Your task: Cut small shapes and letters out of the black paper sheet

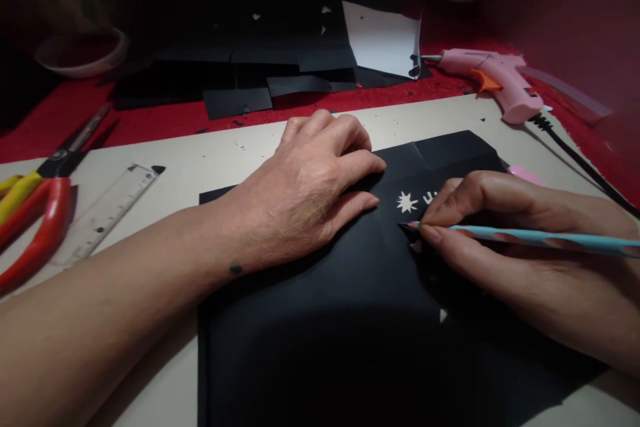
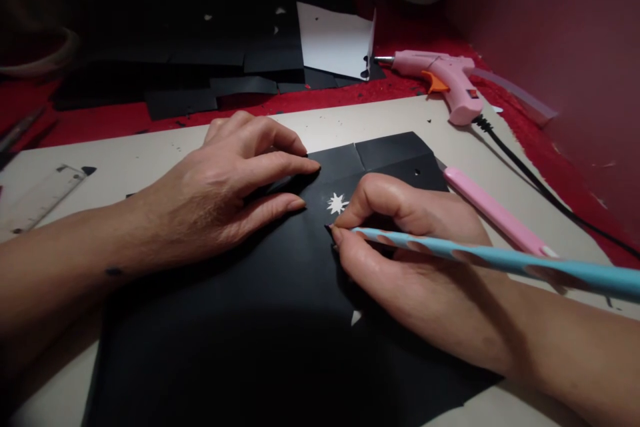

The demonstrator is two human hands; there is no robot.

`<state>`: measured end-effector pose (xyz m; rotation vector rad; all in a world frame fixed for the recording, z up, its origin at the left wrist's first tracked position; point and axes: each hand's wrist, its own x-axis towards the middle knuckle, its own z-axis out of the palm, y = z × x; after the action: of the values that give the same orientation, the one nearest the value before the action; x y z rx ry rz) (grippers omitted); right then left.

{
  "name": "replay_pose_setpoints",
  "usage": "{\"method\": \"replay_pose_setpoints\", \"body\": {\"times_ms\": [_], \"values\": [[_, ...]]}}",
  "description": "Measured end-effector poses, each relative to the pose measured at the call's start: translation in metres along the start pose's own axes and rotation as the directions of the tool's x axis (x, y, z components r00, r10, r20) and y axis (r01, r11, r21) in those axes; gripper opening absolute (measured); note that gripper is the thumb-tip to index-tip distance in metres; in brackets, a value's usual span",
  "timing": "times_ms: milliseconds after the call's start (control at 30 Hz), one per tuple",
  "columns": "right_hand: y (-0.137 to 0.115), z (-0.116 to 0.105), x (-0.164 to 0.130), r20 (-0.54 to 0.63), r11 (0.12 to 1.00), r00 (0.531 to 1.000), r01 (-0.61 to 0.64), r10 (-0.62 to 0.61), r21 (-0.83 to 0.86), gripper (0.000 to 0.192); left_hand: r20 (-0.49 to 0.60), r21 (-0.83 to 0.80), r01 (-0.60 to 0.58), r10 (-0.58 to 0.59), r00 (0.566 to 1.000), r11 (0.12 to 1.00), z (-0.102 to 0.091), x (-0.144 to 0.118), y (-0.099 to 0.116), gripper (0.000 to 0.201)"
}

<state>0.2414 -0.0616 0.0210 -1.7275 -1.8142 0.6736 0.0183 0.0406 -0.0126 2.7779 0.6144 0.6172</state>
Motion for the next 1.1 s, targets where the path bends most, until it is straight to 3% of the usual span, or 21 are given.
{"method": "replay_pose_setpoints", "body": {"times_ms": [333, 500, 700, 1100], "values": [[-0.003, 0.002, 0.0, 0.015, 0.996, 0.997, -0.072, 0.071, 0.055, 0.018, -0.005, -0.001, -0.003, 0.003, 1.0, 1.0, 0.001, 0.001, 0.0, 0.032], [0.004, -0.001, -0.005, 0.057, 1.0, 0.998, -0.021, 0.021, -0.002, 0.015, -0.001, -0.002, -0.008, 0.008, 1.0, 1.0, 0.0, 0.0, 0.0, 0.032], [0.005, -0.003, -0.009, 0.009, 0.999, 1.0, 0.01, -0.01, -0.044, 0.016, -0.005, 0.025, -0.018, 0.018, 1.0, 1.0, 0.0, -0.001, 0.0, 0.031], [-0.003, -0.003, -0.005, 0.011, 0.999, 0.999, -0.036, 0.035, 0.007, 0.02, 0.013, 0.014, 0.005, -0.006, 1.0, 1.0, -0.002, 0.001, 0.002, 0.032]]}}
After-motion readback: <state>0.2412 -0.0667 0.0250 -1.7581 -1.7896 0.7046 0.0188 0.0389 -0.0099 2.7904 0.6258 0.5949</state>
